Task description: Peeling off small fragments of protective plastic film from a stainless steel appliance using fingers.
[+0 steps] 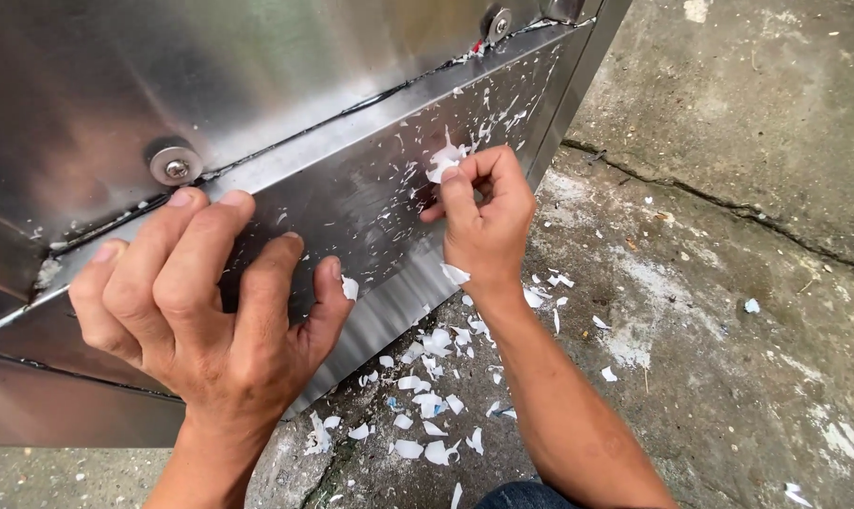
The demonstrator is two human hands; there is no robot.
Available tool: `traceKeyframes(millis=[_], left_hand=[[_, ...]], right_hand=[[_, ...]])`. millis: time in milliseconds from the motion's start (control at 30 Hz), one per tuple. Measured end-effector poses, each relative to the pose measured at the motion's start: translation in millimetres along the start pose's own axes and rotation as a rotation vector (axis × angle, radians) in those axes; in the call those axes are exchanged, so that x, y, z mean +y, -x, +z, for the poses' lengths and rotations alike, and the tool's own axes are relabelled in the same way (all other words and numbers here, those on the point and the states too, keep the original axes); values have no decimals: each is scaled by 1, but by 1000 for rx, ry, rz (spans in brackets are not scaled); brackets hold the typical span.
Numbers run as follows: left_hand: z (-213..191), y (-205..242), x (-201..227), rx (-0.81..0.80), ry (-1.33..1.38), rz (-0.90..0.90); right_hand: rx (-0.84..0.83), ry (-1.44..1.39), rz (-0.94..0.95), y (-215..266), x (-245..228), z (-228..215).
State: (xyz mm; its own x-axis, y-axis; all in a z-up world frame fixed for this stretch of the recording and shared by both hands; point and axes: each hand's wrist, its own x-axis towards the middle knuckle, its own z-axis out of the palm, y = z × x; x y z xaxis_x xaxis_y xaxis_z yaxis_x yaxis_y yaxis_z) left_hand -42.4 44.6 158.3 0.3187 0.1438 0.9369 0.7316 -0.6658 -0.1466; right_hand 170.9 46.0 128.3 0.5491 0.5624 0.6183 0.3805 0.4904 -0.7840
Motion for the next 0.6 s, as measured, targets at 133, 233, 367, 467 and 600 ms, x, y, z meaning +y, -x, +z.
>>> traceKeyframes(millis=[133, 233, 367, 467, 600], left_hand=[[2, -1, 0, 3, -8, 16], [1, -2, 2, -14, -18, 8], [4, -3, 6, -8, 8, -12], [8, -3, 7, 24, 29, -11], [4, -5, 13, 3, 62, -46]], right_hand=[[0, -96, 9, -3, 20, -9], [130, -260, 147, -10, 43, -28], [465, -263, 117, -14, 68, -68], [375, -197, 99, -6, 61, -71], [261, -541, 101, 5, 48, -63]])
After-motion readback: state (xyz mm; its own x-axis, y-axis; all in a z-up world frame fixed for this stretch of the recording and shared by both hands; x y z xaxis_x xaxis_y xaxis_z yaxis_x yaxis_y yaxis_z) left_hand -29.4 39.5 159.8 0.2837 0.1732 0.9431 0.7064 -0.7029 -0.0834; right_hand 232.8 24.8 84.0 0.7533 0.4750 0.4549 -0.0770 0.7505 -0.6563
